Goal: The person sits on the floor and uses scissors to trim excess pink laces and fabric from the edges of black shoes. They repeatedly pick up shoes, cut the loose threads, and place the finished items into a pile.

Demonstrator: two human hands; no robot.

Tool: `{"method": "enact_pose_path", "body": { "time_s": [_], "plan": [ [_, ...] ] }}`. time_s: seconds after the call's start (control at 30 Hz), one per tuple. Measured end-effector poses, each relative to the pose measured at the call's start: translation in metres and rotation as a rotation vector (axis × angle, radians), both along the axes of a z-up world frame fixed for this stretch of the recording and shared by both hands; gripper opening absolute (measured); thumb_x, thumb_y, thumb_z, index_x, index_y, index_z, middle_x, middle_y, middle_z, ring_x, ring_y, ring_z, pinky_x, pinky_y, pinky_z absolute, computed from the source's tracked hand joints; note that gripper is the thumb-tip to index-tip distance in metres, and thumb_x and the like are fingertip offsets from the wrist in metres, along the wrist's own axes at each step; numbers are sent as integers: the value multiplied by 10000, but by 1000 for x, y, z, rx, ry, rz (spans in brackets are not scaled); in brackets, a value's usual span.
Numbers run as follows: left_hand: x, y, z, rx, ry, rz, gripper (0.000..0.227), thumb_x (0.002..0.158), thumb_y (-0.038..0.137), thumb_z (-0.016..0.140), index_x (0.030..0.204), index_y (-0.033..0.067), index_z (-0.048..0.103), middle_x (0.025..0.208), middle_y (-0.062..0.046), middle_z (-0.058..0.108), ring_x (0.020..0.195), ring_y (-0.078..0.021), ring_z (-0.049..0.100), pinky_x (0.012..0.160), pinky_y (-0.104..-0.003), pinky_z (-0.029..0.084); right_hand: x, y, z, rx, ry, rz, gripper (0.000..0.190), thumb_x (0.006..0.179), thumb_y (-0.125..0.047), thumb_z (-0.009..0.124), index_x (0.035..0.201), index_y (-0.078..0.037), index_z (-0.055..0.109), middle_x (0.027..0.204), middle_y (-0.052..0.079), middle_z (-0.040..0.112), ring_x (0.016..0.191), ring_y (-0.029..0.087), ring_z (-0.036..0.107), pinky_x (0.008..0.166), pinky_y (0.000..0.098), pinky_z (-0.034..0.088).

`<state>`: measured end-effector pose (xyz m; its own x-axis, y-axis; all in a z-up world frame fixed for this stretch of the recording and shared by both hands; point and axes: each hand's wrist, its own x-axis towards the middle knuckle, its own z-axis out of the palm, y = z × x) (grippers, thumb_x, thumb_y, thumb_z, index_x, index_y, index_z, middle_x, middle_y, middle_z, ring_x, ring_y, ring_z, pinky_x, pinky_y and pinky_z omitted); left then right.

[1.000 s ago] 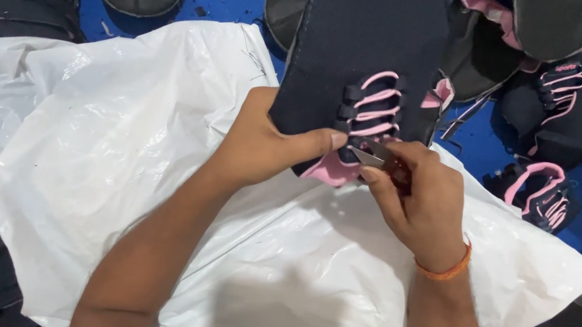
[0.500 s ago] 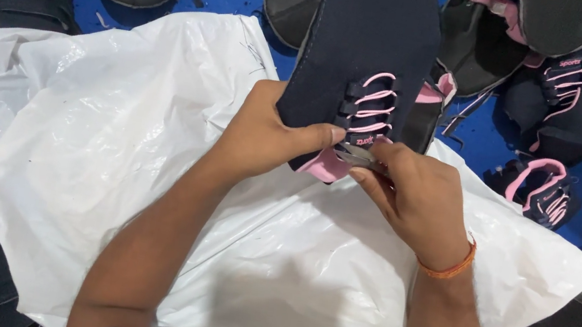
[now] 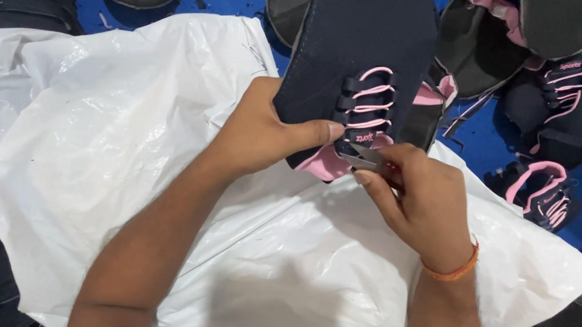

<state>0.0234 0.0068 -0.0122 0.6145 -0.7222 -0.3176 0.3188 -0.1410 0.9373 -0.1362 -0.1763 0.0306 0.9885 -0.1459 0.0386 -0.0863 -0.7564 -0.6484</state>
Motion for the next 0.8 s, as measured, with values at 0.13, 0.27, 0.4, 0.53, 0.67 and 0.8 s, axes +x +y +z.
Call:
{"method": "enact_pose_path", "body": {
  "time_s": [0.13, 0.27, 0.4, 0.53, 0.67, 0.8],
  "plan": [
    [-1, -2, 0, -2, -58, -40, 214, 835, 194, 822, 939, 19, 755, 770, -23, 744, 686, -70, 672, 615, -247, 537, -1, 2, -6, -119, 25, 42, 338, 923, -274, 788, 1081, -20, 631, 727, 79, 663, 589, 222, 642, 543, 327, 463],
    [-1, -3, 3, 40, -105, -52, 214, 824, 193, 813, 929, 24, 737, 744, -14, 742, 663, -61, 675, 604, -236, 533, -1, 3, -6, -188, 36, 56, 285, 954, -264, 786, 1058, -47, 633, 715, 68, 666, 588, 230, 644, 547, 340, 457],
    [-1, -4, 3, 76, -93, -46, 219, 814, 201, 815, 921, 25, 737, 730, -15, 739, 641, -65, 671, 581, -241, 522, 0, 4, -2, -133, 58, -5, 284, 946, -262, 776, 1060, -44, 634, 700, 70, 659, 565, 217, 645, 524, 326, 458],
    [0, -1, -1, 31, -106, -21, 224, 838, 210, 815, 930, 21, 737, 754, -13, 734, 677, -59, 661, 605, -238, 527, 1, 4, -5, -45, 37, -17, 338, 926, -283, 767, 1068, -23, 605, 704, 73, 654, 563, 213, 645, 521, 317, 463],
    [1, -3, -1, 91, -79, -43, 243, 829, 228, 818, 910, 14, 734, 737, -17, 730, 657, -65, 660, 586, -245, 521, 2, 5, -9, -138, 73, 1, 303, 944, -263, 768, 1070, -32, 619, 689, 78, 662, 577, 245, 648, 535, 345, 453],
    [1, -2, -6, 18, -91, -50, 286, 852, 263, 816, 977, 19, 737, 790, -16, 744, 715, -65, 669, 629, -242, 537, -6, 0, -21, -134, 78, -52, 249, 973, -236, 762, 1082, -53, 632, 689, 72, 665, 581, 227, 645, 549, 334, 457]
  ]
}}
